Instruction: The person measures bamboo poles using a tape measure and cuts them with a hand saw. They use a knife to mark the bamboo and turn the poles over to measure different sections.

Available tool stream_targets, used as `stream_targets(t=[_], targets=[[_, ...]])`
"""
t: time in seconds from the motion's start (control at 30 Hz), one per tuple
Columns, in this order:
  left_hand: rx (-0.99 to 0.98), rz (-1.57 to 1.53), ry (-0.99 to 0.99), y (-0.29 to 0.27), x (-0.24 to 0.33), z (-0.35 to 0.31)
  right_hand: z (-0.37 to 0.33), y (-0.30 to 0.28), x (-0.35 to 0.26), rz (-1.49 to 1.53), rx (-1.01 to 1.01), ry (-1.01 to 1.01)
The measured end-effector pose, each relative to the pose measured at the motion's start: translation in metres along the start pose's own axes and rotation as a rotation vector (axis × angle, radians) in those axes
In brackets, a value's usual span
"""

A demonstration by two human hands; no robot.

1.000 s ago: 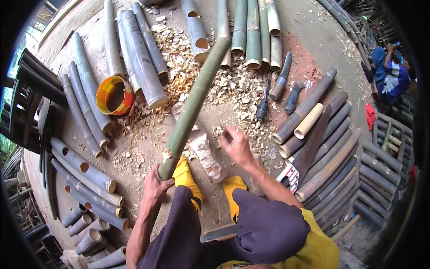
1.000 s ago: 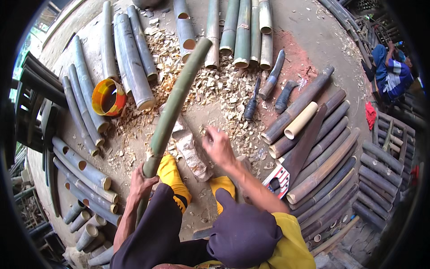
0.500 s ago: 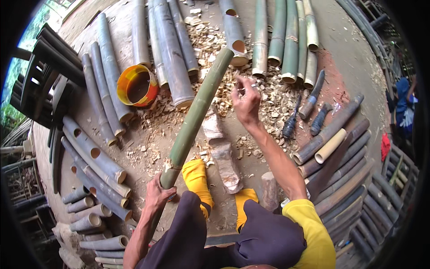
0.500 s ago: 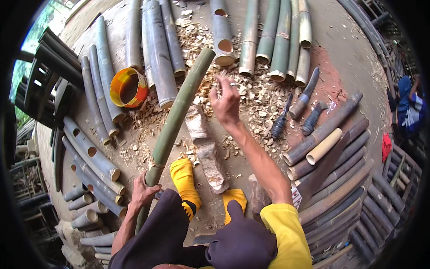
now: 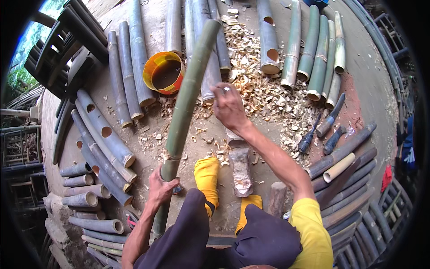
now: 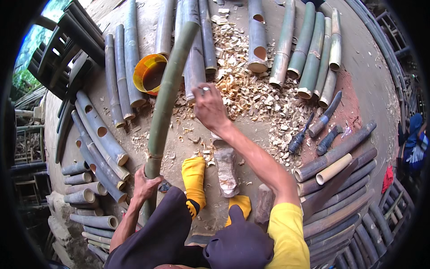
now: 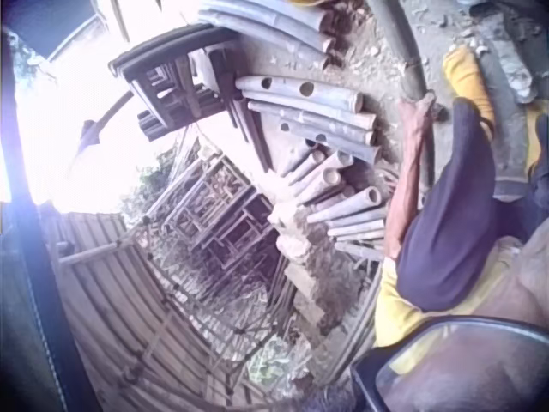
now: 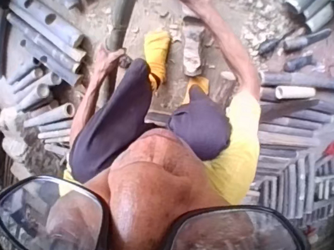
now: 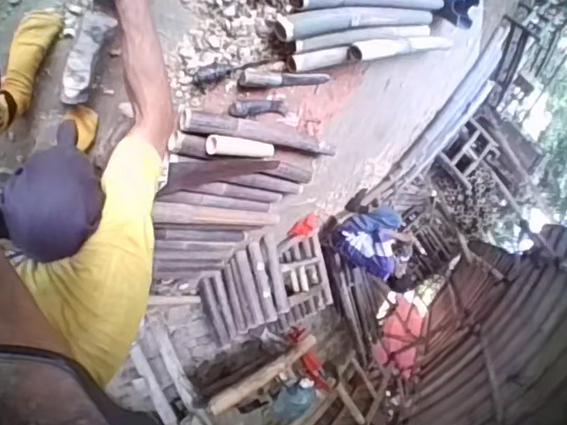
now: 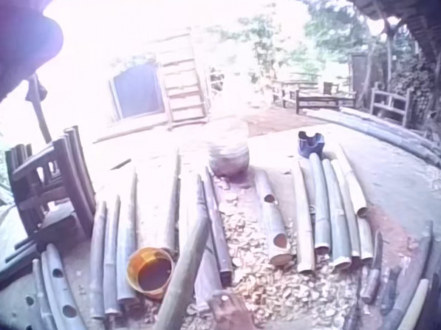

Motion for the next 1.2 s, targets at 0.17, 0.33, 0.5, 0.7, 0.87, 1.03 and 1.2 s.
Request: stream_targets(t=[0.17,0.33,0.5,0.7,0.87,1.03,1.2], targets=[[0.105,-0.079,-0.004,-0.021,-0.013,0.001,0.057,0.032,-0.033,-0.243,-0.390,-0.118],[0.112,-0.138,-0.058,-0.025,-0.015,0.004,0.054,0.041,-0.023,-0.282,-0.365,0.003],[0.128,-0.189,-0.092,-0.029,-0.021,0.005,0.079,0.023,0.020,0.282,-0.249,0.478],[0.096,-0.131,-0.073,-0.027,-0.007,0.011,0.104,0.043,0.112,0.286,-0.558,0.407],[0.104,-0.071,-0.009,-0.028,-0.004,0.012,0.093,0.048,0.097,-0.170,-0.354,0.198],[0.159,0.001,0.008,-0.039,-0.010,0.007,0.101,0.052,0.004,-0.302,-0.061,-0.125],[0.143,-0.055,-0.075,-0.025,-0.001,0.018,0.129,0.089,-0.002,-0.763,-0.290,-0.233]])
Point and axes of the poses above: each hand's wrist, its own z-axis towards the middle knuckle, its own y-axis out of the palm, x = y × z, the point moved 3 cm from there along z, towards the middle knuckle, and after that the axes turned 8 degrees about -z, right-handed, at the moved point
